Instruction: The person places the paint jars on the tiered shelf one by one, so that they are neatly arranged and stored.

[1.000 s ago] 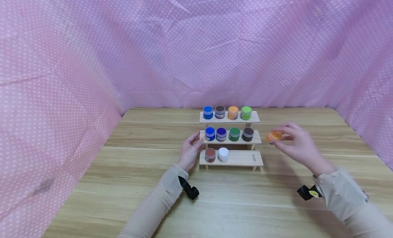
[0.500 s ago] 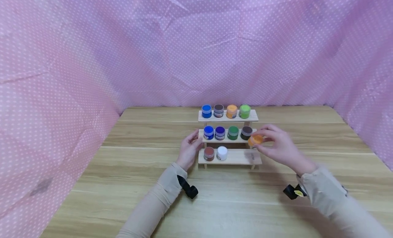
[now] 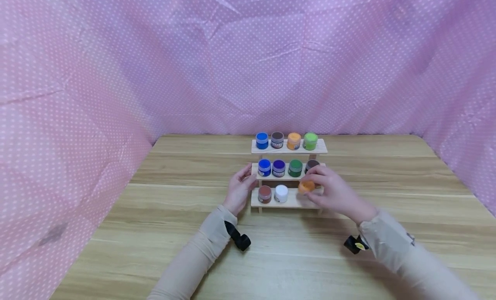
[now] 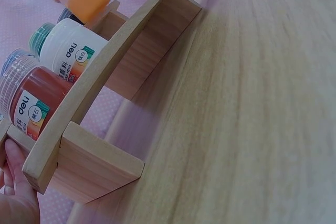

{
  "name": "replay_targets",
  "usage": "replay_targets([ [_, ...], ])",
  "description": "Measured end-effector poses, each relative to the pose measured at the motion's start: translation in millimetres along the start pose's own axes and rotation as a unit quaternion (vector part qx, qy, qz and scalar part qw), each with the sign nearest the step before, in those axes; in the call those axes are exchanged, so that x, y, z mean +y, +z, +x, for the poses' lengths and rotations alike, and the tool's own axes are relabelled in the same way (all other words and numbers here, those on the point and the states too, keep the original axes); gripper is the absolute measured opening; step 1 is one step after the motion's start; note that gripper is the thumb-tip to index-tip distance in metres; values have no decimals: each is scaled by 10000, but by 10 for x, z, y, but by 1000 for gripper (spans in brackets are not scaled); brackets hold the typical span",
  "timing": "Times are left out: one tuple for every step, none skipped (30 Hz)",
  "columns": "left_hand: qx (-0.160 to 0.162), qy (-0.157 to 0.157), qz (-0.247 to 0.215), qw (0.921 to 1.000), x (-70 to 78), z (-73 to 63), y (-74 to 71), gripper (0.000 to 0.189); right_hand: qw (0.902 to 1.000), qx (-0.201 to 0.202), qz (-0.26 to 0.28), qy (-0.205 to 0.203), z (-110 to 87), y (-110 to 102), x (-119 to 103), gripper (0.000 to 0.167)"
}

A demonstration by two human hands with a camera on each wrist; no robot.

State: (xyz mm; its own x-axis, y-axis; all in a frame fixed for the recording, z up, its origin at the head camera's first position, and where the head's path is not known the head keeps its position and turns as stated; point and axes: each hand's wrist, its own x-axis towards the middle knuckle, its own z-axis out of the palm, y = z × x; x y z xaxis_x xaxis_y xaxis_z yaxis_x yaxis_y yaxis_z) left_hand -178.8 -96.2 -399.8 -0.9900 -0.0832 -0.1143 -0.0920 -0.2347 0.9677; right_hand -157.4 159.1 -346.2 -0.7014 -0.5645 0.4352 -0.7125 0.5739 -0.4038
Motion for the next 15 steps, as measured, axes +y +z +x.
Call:
replay_targets([
  [2,8,-19,10000,1,-2,-1,49,10000,-8,-11,-59,5,18,1,30],
  [-2,24,-16,10000,2,-5,-2,49,9999,-27,-28,-104,7,34,0,30],
  [4,31,-14,10000,2,-8,-2,49,9999,-56,-39,-134,9,49,-1,29],
  [1,40,-4,10000,3,-12,-3,49,9999,-94,-37,-130,10,63,-3,29],
  [2,40,-3,10000,3,-15,-4,49,9998,-150,-31,-118,9,75,-5,29],
  [8,39,-1,10000,4,-18,-4,49,9997,-214,-31,-80,7,86,-6,29],
  [12,29,8,10000,6,-22,-4,49,9996,-266,-21,-23,5,96,-9,28],
  [13,30,29,10000,6,-25,-4,49,9995,-324,-18,24,6,104,-13,28],
  [22,27,27,10000,7,-27,-3,49,9993,-372,-4,78,5,111,-17,28],
  [19,35,30,10000,9,-28,-2,49,9991,-413,7,125,6,119,-18,28],
  [33,34,16,10000,10,-30,0,49,9989,-440,14,138,7,122,-24,28],
  [48,47,-1,10000,11,-32,2,48,9988,-460,10,153,10,130,-25,28],
  [60,64,-18,10000,10,-31,5,48,9987,-477,-1,158,13,138,-27,28],
  [71,65,-52,9999,10,-30,8,48,9986,-503,-19,145,16,144,-30,27],
  [82,70,-71,9999,11,-30,10,48,9985,-519,-28,147,17,152,-31,27],
])
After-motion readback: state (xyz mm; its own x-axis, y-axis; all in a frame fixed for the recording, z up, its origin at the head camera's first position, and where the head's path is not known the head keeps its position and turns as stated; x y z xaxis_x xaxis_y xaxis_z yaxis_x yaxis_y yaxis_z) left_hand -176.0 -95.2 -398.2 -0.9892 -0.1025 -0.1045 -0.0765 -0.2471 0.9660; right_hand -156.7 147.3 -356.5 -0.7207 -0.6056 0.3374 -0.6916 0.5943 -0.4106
